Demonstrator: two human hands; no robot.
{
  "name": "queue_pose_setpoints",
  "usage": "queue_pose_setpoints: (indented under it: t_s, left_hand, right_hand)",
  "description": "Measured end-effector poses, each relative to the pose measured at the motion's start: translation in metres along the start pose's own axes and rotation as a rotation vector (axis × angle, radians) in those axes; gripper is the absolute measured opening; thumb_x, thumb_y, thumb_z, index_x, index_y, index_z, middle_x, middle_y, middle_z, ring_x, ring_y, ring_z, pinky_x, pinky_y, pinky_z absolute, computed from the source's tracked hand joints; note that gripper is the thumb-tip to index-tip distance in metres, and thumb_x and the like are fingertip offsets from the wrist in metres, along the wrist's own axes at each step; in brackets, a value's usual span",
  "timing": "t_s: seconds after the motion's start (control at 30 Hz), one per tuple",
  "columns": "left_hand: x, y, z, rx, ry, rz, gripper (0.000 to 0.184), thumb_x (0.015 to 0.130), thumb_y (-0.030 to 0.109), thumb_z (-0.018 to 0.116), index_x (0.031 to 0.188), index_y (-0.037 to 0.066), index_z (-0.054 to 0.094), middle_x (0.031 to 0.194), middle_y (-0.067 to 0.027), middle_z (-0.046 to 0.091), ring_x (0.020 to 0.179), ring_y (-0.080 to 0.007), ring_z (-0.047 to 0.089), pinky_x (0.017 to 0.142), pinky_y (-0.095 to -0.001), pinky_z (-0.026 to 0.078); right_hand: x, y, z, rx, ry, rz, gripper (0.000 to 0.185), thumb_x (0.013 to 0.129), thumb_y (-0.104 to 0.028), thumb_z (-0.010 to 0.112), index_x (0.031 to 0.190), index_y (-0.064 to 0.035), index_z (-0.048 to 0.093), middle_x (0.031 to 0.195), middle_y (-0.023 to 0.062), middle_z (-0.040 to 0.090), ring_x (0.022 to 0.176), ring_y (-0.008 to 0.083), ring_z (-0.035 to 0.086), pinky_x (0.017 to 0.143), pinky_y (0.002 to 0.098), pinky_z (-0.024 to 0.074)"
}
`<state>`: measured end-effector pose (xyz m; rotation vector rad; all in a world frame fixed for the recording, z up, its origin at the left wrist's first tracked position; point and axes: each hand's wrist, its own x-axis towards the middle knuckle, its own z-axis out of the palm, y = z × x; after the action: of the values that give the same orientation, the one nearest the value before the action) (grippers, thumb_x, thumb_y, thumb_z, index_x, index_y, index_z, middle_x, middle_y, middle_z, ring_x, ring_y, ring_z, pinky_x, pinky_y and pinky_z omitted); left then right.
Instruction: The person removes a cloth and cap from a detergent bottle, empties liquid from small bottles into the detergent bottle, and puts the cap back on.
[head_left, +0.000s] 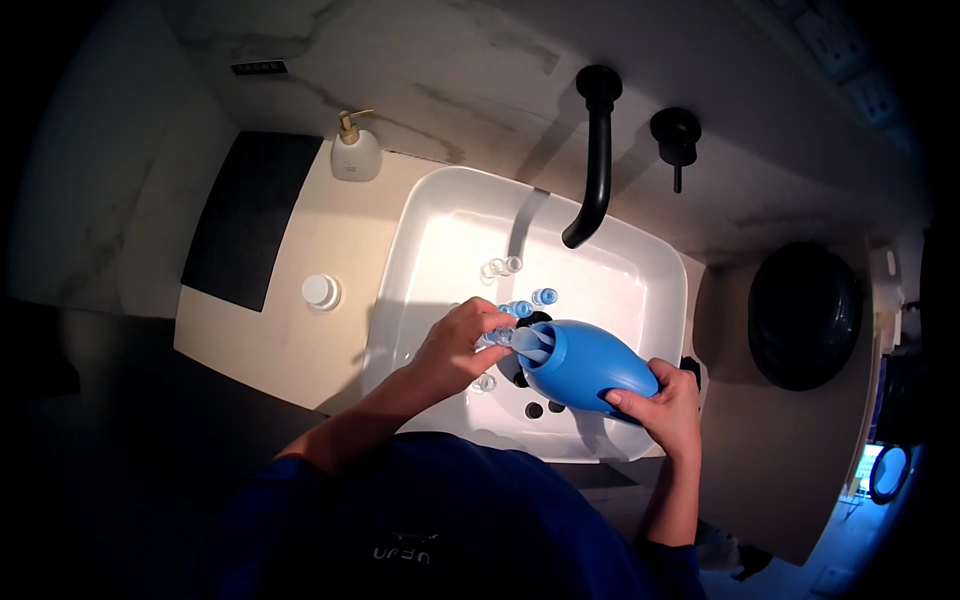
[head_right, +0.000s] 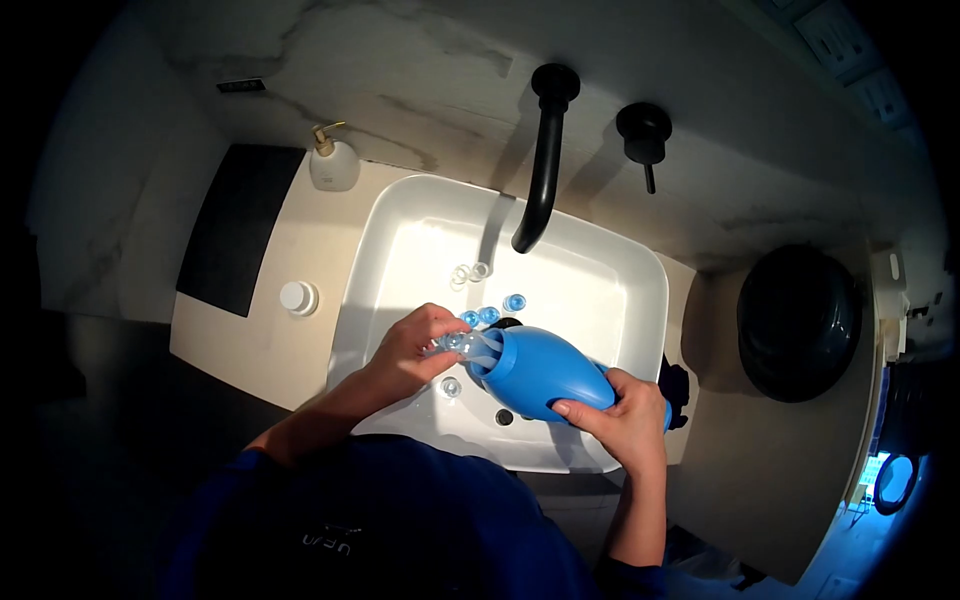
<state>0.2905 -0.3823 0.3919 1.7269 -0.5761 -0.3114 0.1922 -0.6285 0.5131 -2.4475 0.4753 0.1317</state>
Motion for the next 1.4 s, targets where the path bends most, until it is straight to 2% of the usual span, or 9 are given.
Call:
queue_pose_setpoints:
  t_s: [0.43, 0.7, 0.83, 1.03, 1.1, 1.2, 1.4]
  left_hand:
    - [0.0, -0.006, 0.002, 0.004, 0.0, 0.036, 0.035, 0.072, 0.006, 0.071, 0.106, 0.005, 0.062, 0.098, -0.0106, 0.058, 0.088, -0.0258, 0.059, 0.073, -0.0337, 0.049]
    - [0.002, -0.004, 0.005, -0.075, 0.002, 0.068, 0.032, 0.073, 0.006, 0.071, 0.105, 0.007, 0.062, 0.096, -0.0087, 0.058, 0.076, -0.0197, 0.058, 0.062, -0.0299, 0.048]
    - [0.004, 0.004, 0.004, -0.077, -0.028, 0.03, 0.032, 0.074, 0.007, 0.071, 0.105, 0.007, 0.063, 0.095, -0.0082, 0.057, 0.075, -0.0177, 0.058, 0.061, -0.0286, 0.048]
    - [0.007, 0.003, 0.005, -0.139, -0.057, -0.074, 0.033, 0.074, 0.004, 0.072, 0.107, 0.006, 0.064, 0.1, -0.008, 0.059, 0.084, -0.0154, 0.06, 0.069, -0.0261, 0.05]
    - [0.007, -0.015, 0.005, -0.162, -0.037, -0.086, 0.033, 0.076, -0.003, 0.069, 0.108, 0.005, 0.063, 0.104, -0.0062, 0.057, 0.094, -0.0146, 0.059, 0.08, -0.0253, 0.051]
    - [0.004, -0.038, 0.001, -0.111, -0.03, -0.169, 0.033, 0.076, -0.006, 0.067, 0.107, 0.003, 0.063, 0.105, -0.0072, 0.057, 0.096, -0.0162, 0.059, 0.085, -0.0267, 0.051]
    - [0.011, -0.074, 0.003, 0.156, -0.083, -0.176, 0.035, 0.074, -0.007, 0.068, 0.107, 0.002, 0.063, 0.102, -0.0099, 0.059, 0.094, -0.0201, 0.06, 0.082, -0.0287, 0.05]
  right_hand:
    - [-0.001, 0.003, 0.001, 0.011, 0.004, -0.005, 0.053, 0.053, -0.046, 0.085, 0.063, 0.0018, 0.064, 0.052, 0.0102, 0.06, 0.048, 0.016, 0.06, 0.048, 0.0273, 0.0461]
    - [-0.005, 0.008, -0.001, 0.045, 0.013, 0.021, 0.052, 0.054, -0.043, 0.085, 0.07, 0.0028, 0.066, 0.055, 0.0108, 0.062, 0.051, 0.0163, 0.062, 0.052, 0.0273, 0.0483]
    - [-0.007, 0.013, -0.004, 0.039, 0.022, 0.026, 0.053, 0.054, -0.042, 0.085, 0.074, 0.0033, 0.068, 0.058, 0.0114, 0.063, 0.053, 0.0165, 0.063, 0.054, 0.0271, 0.0491]
    - [-0.013, 0.018, -0.007, 0.092, 0.063, 0.026, 0.053, 0.054, -0.039, 0.086, 0.076, 0.0051, 0.067, 0.06, 0.0121, 0.064, 0.054, 0.0158, 0.063, 0.054, 0.0268, 0.049]
    - [-0.017, 0.024, -0.009, 0.204, 0.076, 0.037, 0.047, 0.057, -0.034, 0.086, 0.071, 0.005, 0.064, 0.058, 0.0087, 0.061, 0.053, 0.0114, 0.058, 0.051, 0.0248, 0.0461]
    - [-0.022, 0.033, -0.011, 0.361, 0.126, 0.044, 0.043, 0.06, -0.03, 0.086, 0.065, 0.0035, 0.059, 0.056, 0.0047, 0.057, 0.053, 0.0072, 0.052, 0.049, 0.0228, 0.0423]
    - [-0.029, 0.048, -0.02, 0.486, 0.201, 0.084, 0.041, 0.062, -0.029, 0.085, 0.067, 0.002, 0.058, 0.059, 0.0025, 0.055, 0.055, 0.0067, 0.048, 0.049, 0.0215, 0.0389]
